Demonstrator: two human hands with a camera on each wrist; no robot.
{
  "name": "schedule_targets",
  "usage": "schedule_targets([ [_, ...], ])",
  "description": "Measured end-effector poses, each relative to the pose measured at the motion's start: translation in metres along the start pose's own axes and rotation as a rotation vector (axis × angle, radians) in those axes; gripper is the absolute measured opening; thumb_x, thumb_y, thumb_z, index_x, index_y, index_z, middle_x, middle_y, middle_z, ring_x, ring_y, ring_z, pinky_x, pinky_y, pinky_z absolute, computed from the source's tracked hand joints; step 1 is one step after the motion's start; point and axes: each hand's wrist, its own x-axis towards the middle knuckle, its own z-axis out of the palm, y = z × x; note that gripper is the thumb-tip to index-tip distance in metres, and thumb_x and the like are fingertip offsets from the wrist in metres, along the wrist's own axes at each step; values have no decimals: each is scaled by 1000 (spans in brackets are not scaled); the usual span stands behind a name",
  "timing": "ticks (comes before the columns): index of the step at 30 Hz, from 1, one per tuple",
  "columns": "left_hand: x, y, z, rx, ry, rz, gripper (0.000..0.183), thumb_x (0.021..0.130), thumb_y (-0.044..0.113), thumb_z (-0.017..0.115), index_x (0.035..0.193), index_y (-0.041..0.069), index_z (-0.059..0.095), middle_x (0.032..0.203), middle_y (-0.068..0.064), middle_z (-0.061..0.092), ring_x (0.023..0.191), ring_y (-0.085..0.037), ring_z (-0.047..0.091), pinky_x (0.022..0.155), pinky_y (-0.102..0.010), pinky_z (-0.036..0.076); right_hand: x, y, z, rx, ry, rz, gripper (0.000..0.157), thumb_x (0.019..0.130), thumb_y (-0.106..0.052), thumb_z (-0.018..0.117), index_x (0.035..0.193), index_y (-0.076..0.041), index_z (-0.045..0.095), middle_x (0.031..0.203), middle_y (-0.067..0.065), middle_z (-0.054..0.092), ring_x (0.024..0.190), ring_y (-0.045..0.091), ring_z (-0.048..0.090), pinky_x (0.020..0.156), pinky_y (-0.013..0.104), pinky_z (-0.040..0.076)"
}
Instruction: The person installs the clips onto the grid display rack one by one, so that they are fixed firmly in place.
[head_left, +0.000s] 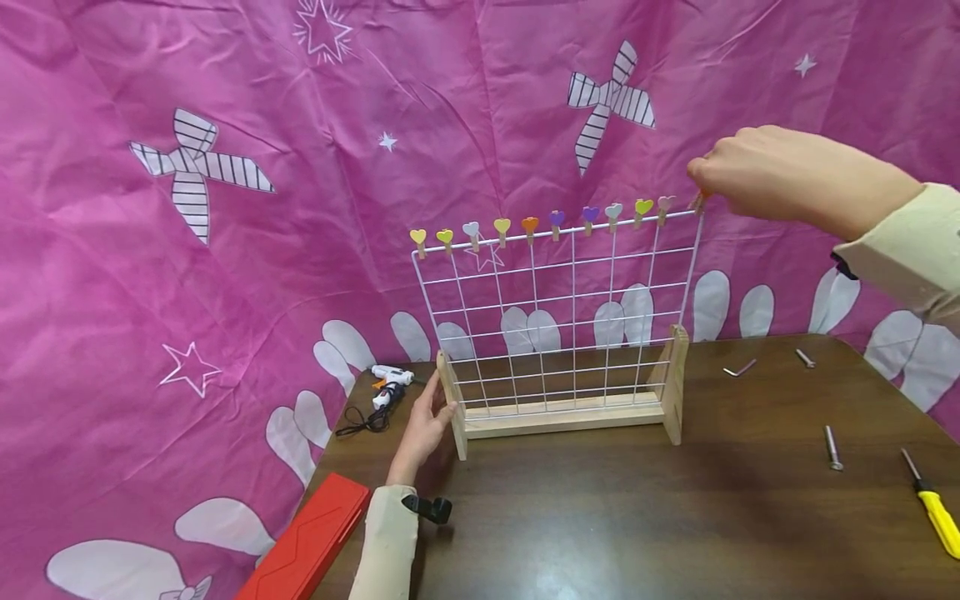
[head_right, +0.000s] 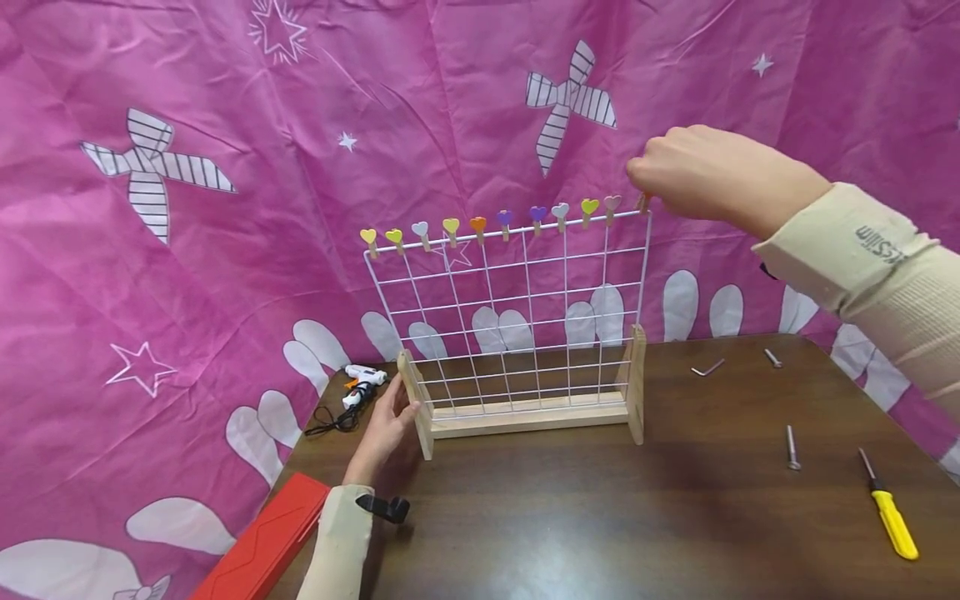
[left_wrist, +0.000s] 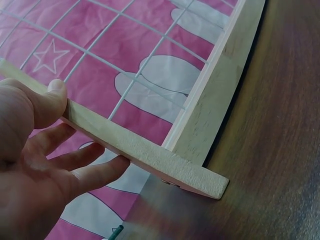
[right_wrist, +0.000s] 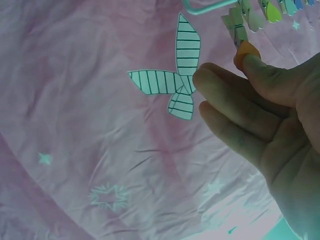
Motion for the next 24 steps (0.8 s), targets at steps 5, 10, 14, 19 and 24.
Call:
schedule_targets([
  [5, -2, -1, -1, 2, 7, 0, 68, 88, -13, 49, 146, -1, 16, 142, -30, 28, 128, -39, 32, 98, -46, 37, 12, -2, 2, 8, -13, -37, 17, 65, 15, 64, 72, 1, 59, 65, 11, 61, 54, 34, 56, 47, 45, 48],
  [10, -4, -3, 0, -9, 2, -5, 69, 88, -13, 49, 146, -1, 15, 142, -30, 27, 128, -40, 32, 97, -47, 37, 18, -2, 8, 4, -36, -53, 17, 64, 16, 66, 72, 1, 60, 65, 12, 60, 55, 34, 57, 48, 46, 50],
  [14, -4, -3, 0, -16, -2, -9, 69, 88, -12, 49, 147, 1, 14, 143, -29, 26, 129, -40, 31, 97, -49, 37, 21, -2, 12, 19, -58, -47, 17, 65, 17, 65, 73, 2, 61, 66, 13, 61, 56, 34, 58, 48, 45, 50],
  [19, -4, -1, 1, -11, -12, -15, 68, 89, -10, 49, 147, 2, 14, 144, -28, 26, 129, -38, 31, 97, -49, 37, 22, -3, 16, 12, -44, -51, 17, 65, 16, 66, 71, 1, 59, 63, 11, 59, 53, 32, 57, 47, 44, 50],
  [24, -1, 1, 1, -7, -16, -3, 67, 90, -10, 48, 147, 1, 14, 143, -28, 26, 129, -40, 31, 97, -49, 36, 18, -3, 16, -10, -22, -31, 17, 68, 16, 62, 74, 0, 57, 64, 9, 59, 52, 31, 55, 45, 45, 48],
])
